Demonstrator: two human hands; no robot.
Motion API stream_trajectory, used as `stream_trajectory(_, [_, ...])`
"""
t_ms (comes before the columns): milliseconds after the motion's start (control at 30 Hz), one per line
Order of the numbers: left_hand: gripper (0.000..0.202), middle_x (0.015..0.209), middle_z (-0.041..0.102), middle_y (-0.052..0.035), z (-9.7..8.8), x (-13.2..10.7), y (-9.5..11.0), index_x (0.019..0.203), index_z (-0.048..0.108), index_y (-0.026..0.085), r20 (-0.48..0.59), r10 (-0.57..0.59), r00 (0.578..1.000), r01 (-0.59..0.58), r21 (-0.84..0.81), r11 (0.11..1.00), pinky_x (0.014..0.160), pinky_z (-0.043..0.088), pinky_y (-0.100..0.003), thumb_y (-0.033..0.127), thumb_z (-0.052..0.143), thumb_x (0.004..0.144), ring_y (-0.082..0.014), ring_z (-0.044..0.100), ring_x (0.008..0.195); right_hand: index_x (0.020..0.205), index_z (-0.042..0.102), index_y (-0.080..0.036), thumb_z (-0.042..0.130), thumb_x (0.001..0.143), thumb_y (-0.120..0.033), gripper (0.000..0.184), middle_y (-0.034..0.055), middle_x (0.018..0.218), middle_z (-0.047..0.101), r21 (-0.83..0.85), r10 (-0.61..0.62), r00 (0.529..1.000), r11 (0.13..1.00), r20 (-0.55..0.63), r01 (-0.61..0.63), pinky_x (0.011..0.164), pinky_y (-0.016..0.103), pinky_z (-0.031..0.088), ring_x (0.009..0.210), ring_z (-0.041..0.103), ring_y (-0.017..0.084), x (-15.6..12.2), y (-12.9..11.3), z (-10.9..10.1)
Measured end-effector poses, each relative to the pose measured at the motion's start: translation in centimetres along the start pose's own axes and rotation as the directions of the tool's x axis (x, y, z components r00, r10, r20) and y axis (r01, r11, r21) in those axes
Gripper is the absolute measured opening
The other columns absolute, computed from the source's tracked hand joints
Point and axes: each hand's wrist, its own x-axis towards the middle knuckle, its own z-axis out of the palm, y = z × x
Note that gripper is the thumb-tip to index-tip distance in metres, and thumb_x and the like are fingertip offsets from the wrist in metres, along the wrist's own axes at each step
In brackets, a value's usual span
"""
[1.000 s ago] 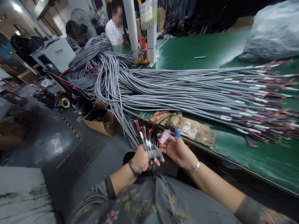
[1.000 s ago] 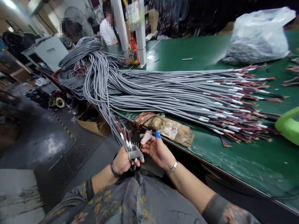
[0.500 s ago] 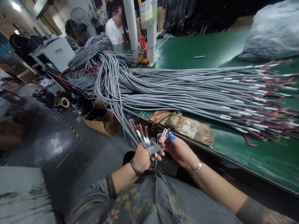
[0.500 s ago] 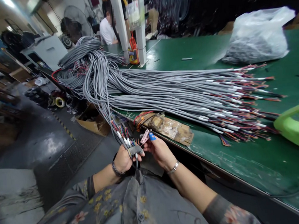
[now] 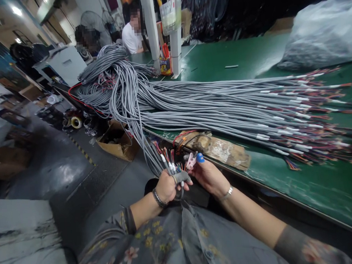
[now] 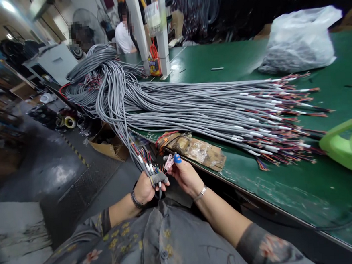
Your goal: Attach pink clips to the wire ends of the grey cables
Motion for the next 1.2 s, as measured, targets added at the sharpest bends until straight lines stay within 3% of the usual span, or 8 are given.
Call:
stream_trajectory(200, [0.029, 0.049, 0.062, -0.0082, -0.1, 0.1, -0.3, 0.052, 0.061, 0.011, -0.013, -0.004, 1.0, 0.004, 0.017, 1.0, 0.036, 0.02, -0.019, 0.038, 0.072, 0.049, -0.0101, 0.051, 0.036, 0.067, 0.068, -0.018, 0.083, 0.046, -0.064, 0.053, -0.001, 0.06, 0.061, 0.035, -0.003, 1.0, 0.999, -0.021, 0.004, 0.053, 0.02, 0.045, 0.055, 0.05, 0.009, 0.1, 0.3, 0.1])
stream_trajectory(433, [0.031, 0.051, 0.064, -0.0086, -0.3, -0.9, -0.4, 0.053, 0.061, 0.012, -0.051, 0.046, 0.998, -0.046, 0.008, 0.999, 0.036, 0.022, -0.019, 0.04, 0.075, 0.05, -0.0099, 0.051, 0.037, 0.073, 0.069, -0.02, 0.074, 0.051, -0.075, 0.06, 0.0004, 0.07, 0.066, 0.073, 0.082, 0.99, 0.993, 0.114, -0.091, 0.056, 0.022, 0.049, 0.06, 0.056, 0.011, -0.2, 0.2, -0.4])
stream_trajectory(500, [0.032, 0.053, 0.065, -0.0083, -0.3, -1.1, -0.5, 0.053, 0.061, 0.012, -0.078, 0.088, 0.993, -0.088, 0.009, 0.996, 0.036, 0.023, -0.019, 0.041, 0.075, 0.051, -0.0095, 0.052, 0.037, 0.073, 0.069, -0.02, 0.079, 0.048, -0.071, 0.057, 0.0002, 0.072, 0.067, 0.083, 0.091, 0.992, 0.992, 0.093, -0.098, 0.057, 0.021, 0.049, 0.061, 0.057, 0.01, -0.3, -0.1, -0.2])
stream_trajectory(667, [0.035, 0.051, 0.064, -0.0052, 0.2, -1.0, -0.8, 0.058, 0.062, 0.014, -0.169, 0.186, 0.968, -0.187, 0.009, 0.982, 0.037, 0.026, -0.019, 0.045, 0.076, 0.054, -0.0095, 0.051, 0.039, 0.071, 0.069, -0.02, 0.087, 0.045, -0.058, 0.05, -0.0014, 0.065, 0.062, 0.048, 0.005, 0.999, 0.999, -0.043, -0.003, 0.054, 0.019, 0.047, 0.06, 0.053, 0.009, -0.5, -0.2, 0.2])
stream_trajectory(1000, [0.033, 0.05, 0.062, -0.0043, 0.1, -0.1, -1.6, 0.059, 0.064, 0.014, -0.15, 0.23, 0.961, -0.222, 0.069, 0.973, 0.038, 0.027, -0.02, 0.045, 0.073, 0.062, -0.0079, 0.047, 0.039, 0.07, 0.067, -0.018, 0.083, 0.052, -0.061, 0.049, -0.0015, 0.06, 0.056, -0.026, -0.054, 0.998, 0.998, -0.027, 0.053, 0.055, 0.022, 0.044, 0.057, 0.048, 0.01, -0.8, 0.0, 0.1])
stream_trajectory(1200, [0.031, 0.05, 0.063, -0.0042, -0.1, -0.1, -1.8, 0.06, 0.065, 0.013, -0.132, 0.239, 0.962, -0.232, 0.066, 0.97, 0.039, 0.027, -0.02, 0.043, 0.072, 0.066, -0.0076, 0.045, 0.038, 0.07, 0.067, -0.019, 0.073, 0.053, -0.075, 0.059, 0.0014, 0.066, 0.061, -0.057, -0.139, 0.989, 0.989, -0.053, 0.136, 0.059, 0.027, 0.046, 0.062, 0.051, 0.014, -0.1, 1.0, -0.6])
